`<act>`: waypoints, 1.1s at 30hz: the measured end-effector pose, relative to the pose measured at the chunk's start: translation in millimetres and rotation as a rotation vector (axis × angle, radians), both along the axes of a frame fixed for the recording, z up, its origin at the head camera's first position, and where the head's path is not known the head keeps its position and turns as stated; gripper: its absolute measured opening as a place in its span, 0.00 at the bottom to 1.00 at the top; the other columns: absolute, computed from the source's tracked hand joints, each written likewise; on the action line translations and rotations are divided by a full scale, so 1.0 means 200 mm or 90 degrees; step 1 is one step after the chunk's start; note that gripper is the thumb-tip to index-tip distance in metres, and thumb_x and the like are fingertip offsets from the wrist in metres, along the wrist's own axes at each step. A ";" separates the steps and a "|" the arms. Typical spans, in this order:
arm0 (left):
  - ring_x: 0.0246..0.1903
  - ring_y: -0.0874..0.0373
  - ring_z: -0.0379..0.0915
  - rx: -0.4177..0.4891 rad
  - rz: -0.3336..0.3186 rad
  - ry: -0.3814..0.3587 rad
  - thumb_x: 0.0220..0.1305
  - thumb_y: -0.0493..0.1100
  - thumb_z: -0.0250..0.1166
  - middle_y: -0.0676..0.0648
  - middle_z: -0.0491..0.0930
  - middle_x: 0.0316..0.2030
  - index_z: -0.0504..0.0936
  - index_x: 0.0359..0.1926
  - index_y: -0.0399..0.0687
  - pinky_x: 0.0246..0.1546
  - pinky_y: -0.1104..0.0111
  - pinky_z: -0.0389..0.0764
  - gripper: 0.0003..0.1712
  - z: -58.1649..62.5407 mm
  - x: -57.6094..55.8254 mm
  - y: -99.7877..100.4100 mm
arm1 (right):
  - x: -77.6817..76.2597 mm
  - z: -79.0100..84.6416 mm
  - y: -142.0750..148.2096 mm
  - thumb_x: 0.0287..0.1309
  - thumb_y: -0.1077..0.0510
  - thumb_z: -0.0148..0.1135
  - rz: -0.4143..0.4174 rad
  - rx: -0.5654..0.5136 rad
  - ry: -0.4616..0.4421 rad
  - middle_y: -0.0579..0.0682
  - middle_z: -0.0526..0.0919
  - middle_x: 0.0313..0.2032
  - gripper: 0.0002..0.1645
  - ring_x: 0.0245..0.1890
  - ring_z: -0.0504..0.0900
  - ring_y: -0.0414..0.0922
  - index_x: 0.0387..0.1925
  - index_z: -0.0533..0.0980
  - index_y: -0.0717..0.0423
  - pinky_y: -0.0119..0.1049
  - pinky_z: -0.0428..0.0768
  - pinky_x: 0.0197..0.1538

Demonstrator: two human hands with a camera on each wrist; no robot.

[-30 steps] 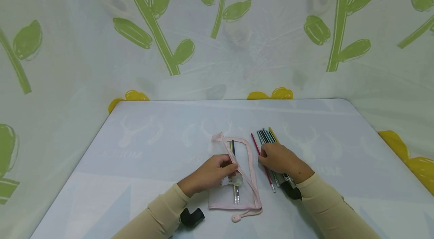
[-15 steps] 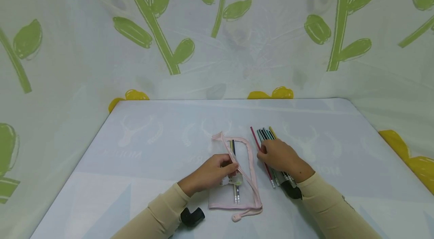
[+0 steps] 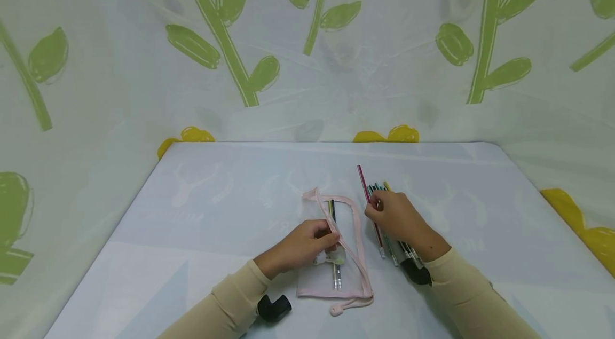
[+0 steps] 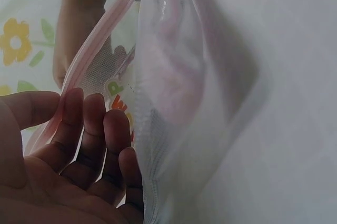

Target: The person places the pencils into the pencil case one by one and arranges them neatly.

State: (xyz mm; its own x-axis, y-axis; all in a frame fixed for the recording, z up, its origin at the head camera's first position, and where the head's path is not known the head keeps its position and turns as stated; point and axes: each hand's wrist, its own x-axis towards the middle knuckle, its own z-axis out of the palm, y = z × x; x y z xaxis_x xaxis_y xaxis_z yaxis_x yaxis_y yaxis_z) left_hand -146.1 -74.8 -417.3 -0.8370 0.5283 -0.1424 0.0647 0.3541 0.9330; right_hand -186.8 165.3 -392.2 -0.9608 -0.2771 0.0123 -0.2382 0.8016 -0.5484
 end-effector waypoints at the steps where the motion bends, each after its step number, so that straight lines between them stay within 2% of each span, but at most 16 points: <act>1: 0.38 0.61 0.76 0.000 0.000 -0.001 0.75 0.50 0.55 0.49 0.82 0.36 0.83 0.44 0.44 0.41 0.70 0.77 0.15 0.00 0.00 0.00 | 0.00 0.00 0.00 0.61 0.59 0.56 -0.001 -0.012 0.001 0.47 0.76 0.21 0.07 0.20 0.72 0.41 0.29 0.75 0.56 0.34 0.72 0.23; 5: 0.38 0.61 0.76 0.003 0.002 -0.007 0.75 0.49 0.56 0.49 0.83 0.36 0.82 0.44 0.44 0.42 0.69 0.77 0.15 0.00 0.00 0.00 | -0.01 -0.01 0.01 0.62 0.59 0.56 0.002 -0.048 0.005 0.47 0.77 0.20 0.05 0.17 0.74 0.40 0.31 0.75 0.56 0.34 0.73 0.21; 8: 0.38 0.61 0.76 0.004 0.004 -0.007 0.75 0.49 0.56 0.48 0.83 0.36 0.82 0.44 0.43 0.42 0.69 0.77 0.15 0.00 0.01 0.00 | -0.01 -0.01 0.01 0.63 0.60 0.55 0.004 -0.071 -0.003 0.48 0.79 0.21 0.05 0.16 0.73 0.41 0.37 0.73 0.58 0.35 0.72 0.20; 14: 0.38 0.60 0.76 0.006 0.002 -0.003 0.75 0.49 0.56 0.47 0.83 0.37 0.82 0.45 0.43 0.41 0.69 0.77 0.15 0.01 0.01 0.00 | -0.01 0.00 0.01 0.64 0.61 0.52 -0.004 -0.124 -0.044 0.52 0.82 0.25 0.19 0.17 0.73 0.43 0.55 0.66 0.61 0.35 0.78 0.22; 17: 0.39 0.60 0.76 0.007 0.002 -0.006 0.75 0.49 0.56 0.47 0.83 0.37 0.82 0.45 0.43 0.42 0.69 0.77 0.15 0.02 0.01 0.00 | -0.01 0.00 0.01 0.65 0.61 0.52 -0.006 -0.139 -0.062 0.52 0.81 0.25 0.23 0.18 0.76 0.44 0.60 0.62 0.60 0.35 0.80 0.23; 27: 0.38 0.60 0.77 0.011 0.003 -0.010 0.75 0.48 0.56 0.47 0.83 0.36 0.82 0.45 0.42 0.42 0.68 0.77 0.15 0.01 0.01 0.00 | 0.00 0.02 0.00 0.65 0.62 0.51 -0.002 -0.179 -0.100 0.52 0.84 0.24 0.26 0.18 0.80 0.46 0.62 0.58 0.60 0.38 0.80 0.24; 33: 0.37 0.61 0.76 0.011 0.003 -0.009 0.75 0.49 0.56 0.49 0.83 0.36 0.83 0.45 0.43 0.41 0.70 0.77 0.15 0.01 0.00 -0.01 | -0.01 0.02 0.00 0.65 0.62 0.51 0.002 -0.188 -0.097 0.54 0.84 0.27 0.26 0.18 0.81 0.45 0.62 0.58 0.60 0.39 0.81 0.26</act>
State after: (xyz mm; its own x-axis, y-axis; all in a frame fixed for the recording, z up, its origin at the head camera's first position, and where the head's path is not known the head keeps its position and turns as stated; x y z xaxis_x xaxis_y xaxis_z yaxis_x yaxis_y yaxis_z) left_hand -145.2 -76.3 -415.6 -0.8374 0.5269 -0.1453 0.0502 0.3388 0.9395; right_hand -188.0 165.0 -388.1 -0.9569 -0.2859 -0.0513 -0.1377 0.6017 -0.7867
